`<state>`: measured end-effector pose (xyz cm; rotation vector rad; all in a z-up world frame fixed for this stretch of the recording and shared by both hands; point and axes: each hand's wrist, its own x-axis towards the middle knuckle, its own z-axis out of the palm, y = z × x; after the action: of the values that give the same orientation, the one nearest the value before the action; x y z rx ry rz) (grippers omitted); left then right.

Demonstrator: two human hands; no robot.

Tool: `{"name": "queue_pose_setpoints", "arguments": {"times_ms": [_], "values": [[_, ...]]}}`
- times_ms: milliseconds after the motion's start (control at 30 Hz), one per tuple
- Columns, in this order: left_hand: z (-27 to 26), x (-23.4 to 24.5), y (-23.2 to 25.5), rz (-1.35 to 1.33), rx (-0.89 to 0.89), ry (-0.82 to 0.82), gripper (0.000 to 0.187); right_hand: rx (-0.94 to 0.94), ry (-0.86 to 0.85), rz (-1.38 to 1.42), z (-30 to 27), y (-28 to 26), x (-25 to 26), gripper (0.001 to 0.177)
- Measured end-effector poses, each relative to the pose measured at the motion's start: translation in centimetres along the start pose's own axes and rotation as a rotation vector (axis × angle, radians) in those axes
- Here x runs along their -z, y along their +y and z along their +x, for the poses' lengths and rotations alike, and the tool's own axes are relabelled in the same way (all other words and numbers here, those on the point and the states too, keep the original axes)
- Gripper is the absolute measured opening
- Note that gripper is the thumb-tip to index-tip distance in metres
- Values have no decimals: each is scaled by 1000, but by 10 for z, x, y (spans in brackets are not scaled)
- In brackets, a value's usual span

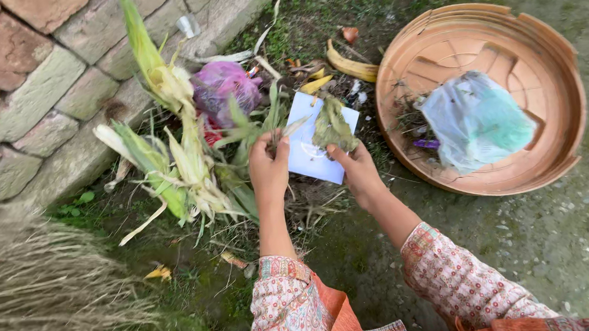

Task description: The person picks up trash including corn husks, banana peels, and plastic wrappers from the grass by hand, placing them into a round tray, and then sweeps the area with a bundle of sticks.

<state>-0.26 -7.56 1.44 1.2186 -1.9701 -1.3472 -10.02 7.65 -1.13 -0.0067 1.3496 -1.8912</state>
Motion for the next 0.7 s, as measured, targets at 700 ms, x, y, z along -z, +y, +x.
{"name": "queue_pose_setpoints", "arguments": {"times_ms": [700], "values": [[-60, -129, 84, -501, 47, -334, 45, 137, 437, -21, 114, -174, 231, 36]]}}
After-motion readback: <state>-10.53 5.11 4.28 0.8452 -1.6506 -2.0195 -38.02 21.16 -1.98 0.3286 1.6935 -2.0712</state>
